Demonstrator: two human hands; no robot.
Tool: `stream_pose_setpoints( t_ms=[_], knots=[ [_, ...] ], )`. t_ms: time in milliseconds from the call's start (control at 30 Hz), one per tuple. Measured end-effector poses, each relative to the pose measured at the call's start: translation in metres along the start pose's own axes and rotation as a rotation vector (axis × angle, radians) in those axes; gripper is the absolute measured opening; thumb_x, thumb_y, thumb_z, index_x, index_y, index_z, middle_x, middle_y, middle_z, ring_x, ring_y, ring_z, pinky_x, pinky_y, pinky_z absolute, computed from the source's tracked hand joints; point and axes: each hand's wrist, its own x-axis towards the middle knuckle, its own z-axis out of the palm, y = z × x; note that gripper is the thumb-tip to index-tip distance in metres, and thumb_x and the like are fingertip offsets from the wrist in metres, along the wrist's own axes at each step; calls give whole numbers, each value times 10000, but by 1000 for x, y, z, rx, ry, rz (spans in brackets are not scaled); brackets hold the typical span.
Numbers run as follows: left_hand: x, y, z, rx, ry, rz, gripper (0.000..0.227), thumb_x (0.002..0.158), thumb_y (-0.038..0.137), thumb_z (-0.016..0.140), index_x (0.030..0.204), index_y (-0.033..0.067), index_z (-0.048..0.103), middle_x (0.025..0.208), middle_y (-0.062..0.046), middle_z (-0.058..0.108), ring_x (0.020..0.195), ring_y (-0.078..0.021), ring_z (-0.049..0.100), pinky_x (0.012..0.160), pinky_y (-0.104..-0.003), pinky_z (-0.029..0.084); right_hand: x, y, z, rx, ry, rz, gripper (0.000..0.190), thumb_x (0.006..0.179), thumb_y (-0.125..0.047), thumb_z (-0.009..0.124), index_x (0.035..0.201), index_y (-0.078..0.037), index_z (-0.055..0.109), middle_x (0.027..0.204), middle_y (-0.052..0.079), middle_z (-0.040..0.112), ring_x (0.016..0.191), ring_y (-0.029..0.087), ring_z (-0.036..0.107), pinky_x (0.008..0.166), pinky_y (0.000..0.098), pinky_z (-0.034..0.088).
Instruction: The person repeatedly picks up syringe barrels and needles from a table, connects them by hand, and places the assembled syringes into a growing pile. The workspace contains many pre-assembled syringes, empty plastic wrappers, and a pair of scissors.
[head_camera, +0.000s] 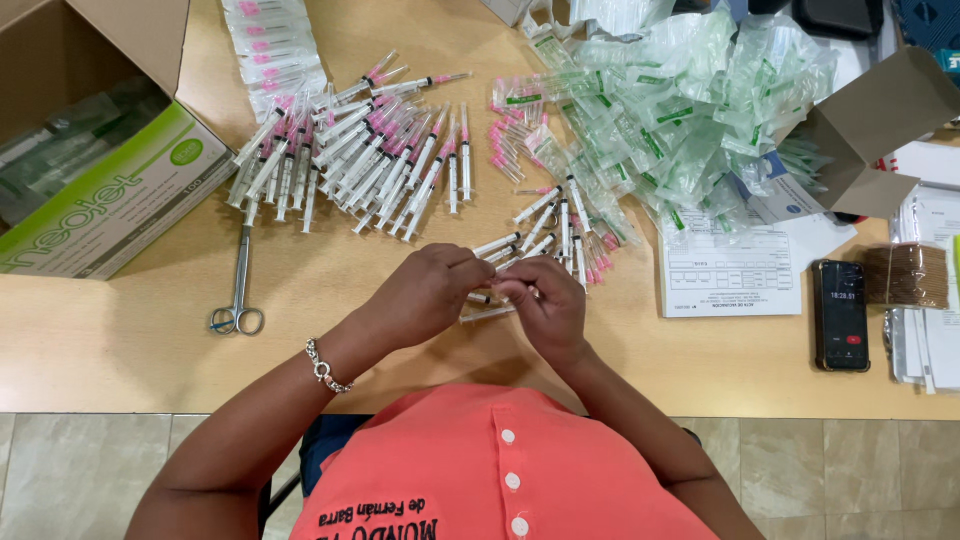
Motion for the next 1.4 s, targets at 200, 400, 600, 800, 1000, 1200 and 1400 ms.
stream_pose_setpoints(
  t_ms=[200, 400, 600, 800, 1000, 1200, 1400],
  knots=[
    [2, 11, -13, 312, 83, 304, 110, 1006, 109, 523, 984, 79, 627, 813, -64, 541, 752, -272, 583, 703, -391, 495, -13, 11, 15, 543, 108, 692, 360, 1045, -384, 644, 950, -38, 668, 809, 107, 645, 735, 163, 618, 536, 266, 477],
    [2, -3, -45, 365, 74, 213, 126, 960, 54, 595, 1007, 116, 695, 908, -62, 627, 892, -281, 649, 786, -421, 495, 15, 5, 13, 339, -339, 503, 338, 979, -372, 732, 1104, -60, 701, 923, 119, 714, 844, 183, 655, 680, 341, 551],
    [-28, -95, -80, 470, 360, -48, 207, 999, 63, 618, 926, 182, 772, 987, -48, 724, 953, -289, 701, 799, -420, 541, 88, 46, -9, -637, -217, -109, 240, 1038, -285, 644, 1189, -104, 690, 1006, 123, 723, 859, 354, 688, 810, 507, 525],
    [-38, -117, -88, 856, 532, -223, 34, 1003, 276, 755, 998, 275, 789, 972, 18, 586, 924, -231, 605, 788, -372, 426, 113, 123, 13, -973, -300, -179, 170, 974, -354, 664, 1085, -229, 695, 837, 23, 687, 803, 313, 717, 700, 474, 555],
    [-15, -70, -52, 919, 509, -120, 121, 934, 133, 747, 1051, 153, 767, 1017, -110, 595, 909, -325, 582, 728, -441, 431, 113, 146, 21, -1075, -263, -168, 168, 938, -347, 632, 1007, -209, 698, 806, 36, 676, 783, 306, 713, 711, 448, 528],
    [-44, -19, 22, 550, 44, 47, 93, 979, 209, 627, 987, 123, 663, 963, -52, 607, 1022, -252, 591, 900, -387, 430, 116, 79, -5, -895, -187, -215, 104, 990, -288, 642, 1080, -240, 664, 883, -1, 647, 859, 269, 704, 754, 424, 549],
    [-47, -19, 5, 495, 31, -29, 170, 1056, 223, 518, 1006, 76, 585, 919, -102, 587, 953, -315, 636, 834, -418, 476, 64, 27, -30, -603, -469, -108, 245, 1083, -232, 449, 1136, -114, 657, 848, 149, 628, 851, 417, 669, 761, 514, 542]
  ],
)
